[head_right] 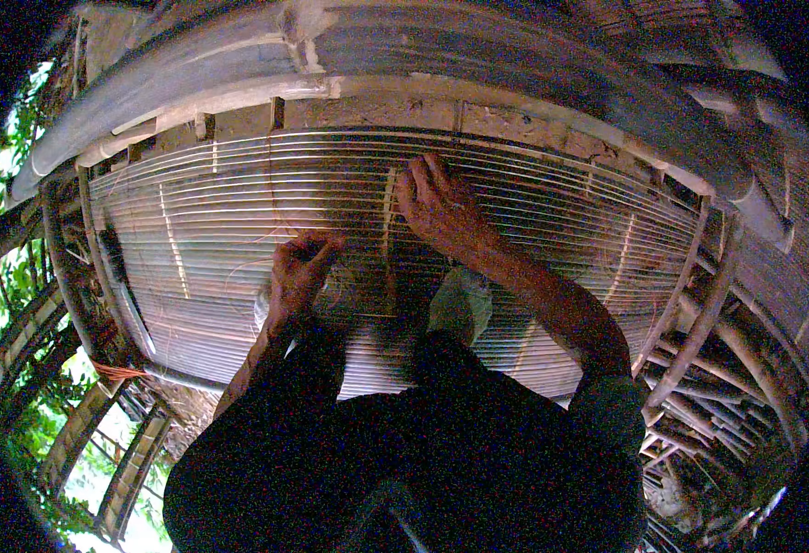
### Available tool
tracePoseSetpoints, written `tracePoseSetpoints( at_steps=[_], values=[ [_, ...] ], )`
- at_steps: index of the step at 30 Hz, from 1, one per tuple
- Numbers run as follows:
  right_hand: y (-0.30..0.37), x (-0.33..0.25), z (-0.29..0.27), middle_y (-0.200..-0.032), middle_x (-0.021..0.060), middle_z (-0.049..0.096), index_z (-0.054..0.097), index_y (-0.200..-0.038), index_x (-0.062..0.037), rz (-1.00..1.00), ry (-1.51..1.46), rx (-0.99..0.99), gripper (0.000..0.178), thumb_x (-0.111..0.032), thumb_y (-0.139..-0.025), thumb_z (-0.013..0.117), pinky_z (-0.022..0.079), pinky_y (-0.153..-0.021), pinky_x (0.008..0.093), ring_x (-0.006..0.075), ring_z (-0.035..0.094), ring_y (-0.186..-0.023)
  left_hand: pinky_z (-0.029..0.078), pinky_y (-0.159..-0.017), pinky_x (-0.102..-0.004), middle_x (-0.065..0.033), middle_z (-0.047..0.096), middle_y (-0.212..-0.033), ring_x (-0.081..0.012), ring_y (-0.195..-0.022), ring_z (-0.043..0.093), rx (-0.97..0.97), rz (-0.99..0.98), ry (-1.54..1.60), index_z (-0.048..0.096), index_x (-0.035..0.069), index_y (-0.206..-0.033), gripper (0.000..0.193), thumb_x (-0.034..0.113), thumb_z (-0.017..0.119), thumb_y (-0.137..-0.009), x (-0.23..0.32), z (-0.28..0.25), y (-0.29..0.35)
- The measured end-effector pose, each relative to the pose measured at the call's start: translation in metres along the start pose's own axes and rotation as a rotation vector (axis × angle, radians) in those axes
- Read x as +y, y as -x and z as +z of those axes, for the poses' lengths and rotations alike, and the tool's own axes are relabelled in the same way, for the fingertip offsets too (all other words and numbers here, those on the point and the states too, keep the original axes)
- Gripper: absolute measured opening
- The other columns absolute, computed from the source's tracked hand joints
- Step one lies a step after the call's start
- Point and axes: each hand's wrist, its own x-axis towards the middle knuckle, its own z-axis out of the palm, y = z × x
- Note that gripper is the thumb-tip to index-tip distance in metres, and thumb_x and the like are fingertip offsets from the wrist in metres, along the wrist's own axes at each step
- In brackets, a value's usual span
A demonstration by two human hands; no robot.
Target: The person constructs a bamboo structure by hand, tying thin bamboo slats together with cord and using a large knife to trim material.
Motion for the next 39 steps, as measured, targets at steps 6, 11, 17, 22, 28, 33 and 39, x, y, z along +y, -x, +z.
tracePoseSetpoints(
  at_steps=[6, 11, 17, 22, 28, 33, 39],
  values=[
    [-0.013, -0.009, -0.030, -0.091, 0.0133, 0.055, 0.054, -0.103, -0.0013, 0.260, -0.670, -0.041, 0.014, -0.008, -0.091, 0.058, 0.053, -0.078, 0.0371, 0.0262, 0.058, -0.086, 0.049, -0.072, -0.0265, -0.0042, 0.071, -0.085, -0.0104, -0.078, 0.063, -0.070, -0.094, -0.018, 0.072, 0.004, -0.094, 0.018, 0.020, 0.072, -0.087, 0.003, 0.002, 0.005],
    [-0.009, -0.053, -0.046, -0.096, 0.0133, 0.060, 0.053, -0.103, -0.0005, 0.508, -1.332, -0.201, 0.013, -0.011, -0.097, 0.054, 0.052, -0.076, 0.0348, 0.0218, 0.061, -0.086, 0.050, -0.070, -0.0267, -0.0068, 0.071, -0.082, -0.0114, -0.076, 0.064, -0.126, -0.038, -0.120, 0.073, 0.005, -0.093, 0.019, 0.023, 0.070, -0.088, 0.009, 0.011, 0.007],
    [-0.003, -0.071, -0.040, -0.086, 0.0131, 0.061, 0.053, -0.101, -0.0033, 0.489, -1.253, -0.062, 0.015, -0.018, -0.097, 0.055, 0.050, -0.074, 0.0373, 0.0257, 0.062, -0.078, 0.051, -0.065, -0.0295, -0.0074, 0.068, -0.070, -0.0139, -0.067, 0.063, -0.156, -0.096, -0.153, 0.071, 0.003, -0.097, 0.025, 0.025, 0.073, -0.085, 0.008, 0.005, 0.010],
    [0.002, -0.066, -0.047, -0.089, 0.0068, 0.058, 0.054, -0.102, -0.0016, 0.601, -1.230, -0.029, 0.011, -0.013, -0.098, 0.054, 0.048, -0.071, 0.0298, 0.0144, 0.057, -0.080, 0.043, -0.054, -0.0319, -0.0030, 0.052, -0.069, -0.0126, -0.066, 0.056, 0.312, -0.084, 0.240, 0.053, 0.003, -0.093, 0.026, 0.016, 0.073, -0.083, 0.024, 0.010, 0.022],
    [-0.002, -0.075, -0.050, -0.087, 0.0064, 0.059, 0.055, -0.103, -0.0020, 0.706, -1.214, 0.036, 0.010, -0.010, -0.097, 0.056, 0.047, -0.068, 0.0279, 0.0130, 0.056, -0.077, 0.042, -0.060, -0.0285, -0.0022, 0.054, -0.071, -0.0134, -0.066, 0.052, 0.174, -0.010, -0.100, 0.064, 0.000, -0.095, 0.028, 0.026, 0.072, -0.086, 0.022, 0.002, 0.037],
    [-0.003, -0.094, -0.057, -0.087, 0.0123, 0.062, 0.055, -0.101, -0.0018, 0.597, -1.185, 0.068, 0.014, -0.011, -0.093, 0.061, 0.049, -0.070, 0.0316, 0.0195, 0.063, -0.078, 0.038, -0.053, -0.0239, 0.0011, 0.059, -0.069, -0.0061, -0.059, 0.047, -0.030, -0.145, 0.151, 0.072, 0.004, -0.109, 0.037, 0.036, 0.069, -0.091, 0.031, 0.009, 0.030],
    [0.004, -0.103, -0.046, -0.089, 0.0145, 0.063, 0.055, -0.100, -0.0021, 0.564, -1.113, 0.118, 0.015, -0.007, -0.090, 0.064, 0.051, -0.071, 0.0343, 0.0253, 0.064, -0.078, 0.037, -0.052, -0.0228, 0.0021, 0.060, -0.074, -0.0058, -0.058, 0.045, -0.001, -0.182, 0.206, 0.073, 0.005, -0.108, 0.035, 0.036, 0.069, -0.091, 0.034, 0.007, 0.032]
  ],
)
